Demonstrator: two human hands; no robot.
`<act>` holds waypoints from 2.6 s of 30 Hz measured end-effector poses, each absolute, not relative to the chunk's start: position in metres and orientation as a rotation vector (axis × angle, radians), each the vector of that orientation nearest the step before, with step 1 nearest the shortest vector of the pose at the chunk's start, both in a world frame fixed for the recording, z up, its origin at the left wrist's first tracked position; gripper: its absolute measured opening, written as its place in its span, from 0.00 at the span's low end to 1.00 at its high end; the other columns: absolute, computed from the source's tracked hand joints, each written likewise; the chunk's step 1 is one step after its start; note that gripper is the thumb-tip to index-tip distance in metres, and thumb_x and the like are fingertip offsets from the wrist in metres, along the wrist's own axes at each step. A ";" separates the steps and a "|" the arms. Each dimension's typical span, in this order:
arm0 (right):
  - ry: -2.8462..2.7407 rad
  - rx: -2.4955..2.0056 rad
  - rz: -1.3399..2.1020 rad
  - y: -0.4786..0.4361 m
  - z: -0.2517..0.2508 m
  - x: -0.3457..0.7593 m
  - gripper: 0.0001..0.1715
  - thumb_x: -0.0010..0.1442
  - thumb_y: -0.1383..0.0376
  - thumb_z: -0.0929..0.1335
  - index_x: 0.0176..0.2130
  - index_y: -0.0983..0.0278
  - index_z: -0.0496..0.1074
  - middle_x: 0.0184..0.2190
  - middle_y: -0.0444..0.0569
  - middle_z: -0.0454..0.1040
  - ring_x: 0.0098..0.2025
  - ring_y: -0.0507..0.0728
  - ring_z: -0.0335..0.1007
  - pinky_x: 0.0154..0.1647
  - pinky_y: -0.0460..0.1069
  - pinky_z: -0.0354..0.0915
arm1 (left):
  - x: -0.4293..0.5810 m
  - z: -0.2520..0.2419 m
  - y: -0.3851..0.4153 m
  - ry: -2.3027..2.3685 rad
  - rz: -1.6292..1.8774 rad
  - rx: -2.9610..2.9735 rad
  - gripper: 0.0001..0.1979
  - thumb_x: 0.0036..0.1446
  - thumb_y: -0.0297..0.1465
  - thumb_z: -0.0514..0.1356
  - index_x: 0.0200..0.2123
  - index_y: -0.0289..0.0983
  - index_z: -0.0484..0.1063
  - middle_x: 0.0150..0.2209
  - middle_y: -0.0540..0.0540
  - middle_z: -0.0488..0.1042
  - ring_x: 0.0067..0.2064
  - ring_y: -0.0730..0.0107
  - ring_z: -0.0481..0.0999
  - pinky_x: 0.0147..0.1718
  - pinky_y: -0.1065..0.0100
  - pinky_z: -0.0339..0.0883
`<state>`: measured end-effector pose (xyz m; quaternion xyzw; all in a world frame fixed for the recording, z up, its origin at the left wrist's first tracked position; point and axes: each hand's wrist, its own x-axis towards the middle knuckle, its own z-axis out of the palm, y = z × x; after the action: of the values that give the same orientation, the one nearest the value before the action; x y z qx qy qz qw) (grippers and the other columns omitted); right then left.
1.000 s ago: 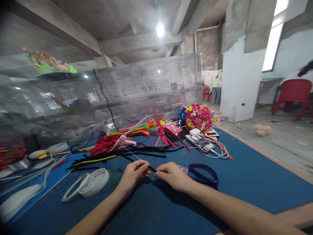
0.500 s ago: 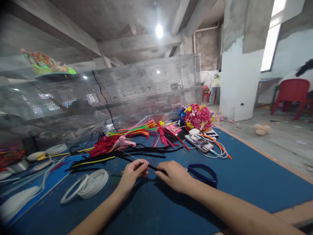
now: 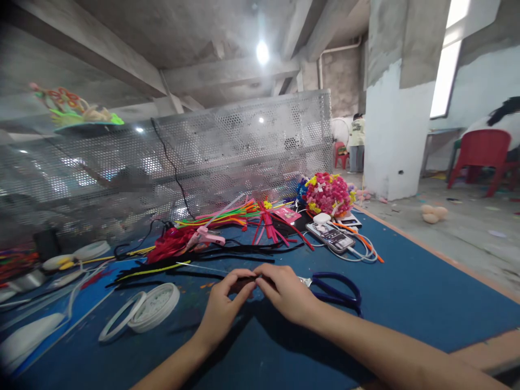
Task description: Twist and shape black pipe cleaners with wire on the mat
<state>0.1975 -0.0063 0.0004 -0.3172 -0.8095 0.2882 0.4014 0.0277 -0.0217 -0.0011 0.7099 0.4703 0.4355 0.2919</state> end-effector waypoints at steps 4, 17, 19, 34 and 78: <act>-1.964 -0.811 0.711 -0.009 0.000 0.197 0.11 0.62 0.64 0.62 0.41 0.62 0.71 0.30 0.43 0.74 0.30 0.51 0.68 0.32 0.43 0.59 | 0.030 0.002 -0.028 1.289 1.193 1.944 0.09 0.57 0.36 0.56 0.38 0.39 0.73 0.33 0.49 0.76 0.29 0.70 0.74 0.32 0.72 0.66; -2.363 -1.037 0.004 -0.001 -0.004 0.205 0.14 0.65 0.66 0.58 0.35 0.64 0.71 0.28 0.49 0.73 0.32 0.54 0.67 0.30 0.46 0.54 | 0.009 0.008 -0.025 1.328 0.892 2.926 0.09 0.58 0.32 0.55 0.37 0.42 0.76 0.29 0.45 0.78 0.32 0.63 0.74 0.32 0.67 0.59; -2.491 -0.961 -0.076 0.001 -0.001 0.208 0.13 0.64 0.67 0.60 0.33 0.64 0.72 0.27 0.48 0.73 0.30 0.54 0.66 0.29 0.46 0.52 | 0.005 0.015 -0.022 1.365 0.816 2.964 0.10 0.59 0.33 0.54 0.36 0.41 0.76 0.29 0.45 0.77 0.32 0.63 0.73 0.31 0.67 0.57; -2.124 -0.696 0.326 0.007 0.005 0.218 0.16 0.63 0.60 0.61 0.34 0.63 0.75 0.27 0.48 0.76 0.29 0.52 0.70 0.32 0.45 0.60 | 0.004 0.005 -0.007 1.134 0.589 2.854 0.14 0.64 0.33 0.48 0.40 0.42 0.74 0.30 0.49 0.78 0.34 0.70 0.76 0.34 0.74 0.63; -2.290 -0.700 1.334 0.016 0.016 0.235 0.10 0.49 0.62 0.70 0.27 0.70 0.74 0.21 0.43 0.70 0.23 0.48 0.61 0.25 0.42 0.56 | -0.006 0.026 -0.006 1.224 0.767 2.973 0.14 0.62 0.32 0.49 0.40 0.40 0.75 0.33 0.46 0.77 0.38 0.66 0.74 0.35 0.68 0.64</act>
<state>0.2346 0.0156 0.0163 -0.2501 -0.8187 0.4770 0.1989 -0.0061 -0.0063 0.0259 0.8964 0.3691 0.2313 -0.0817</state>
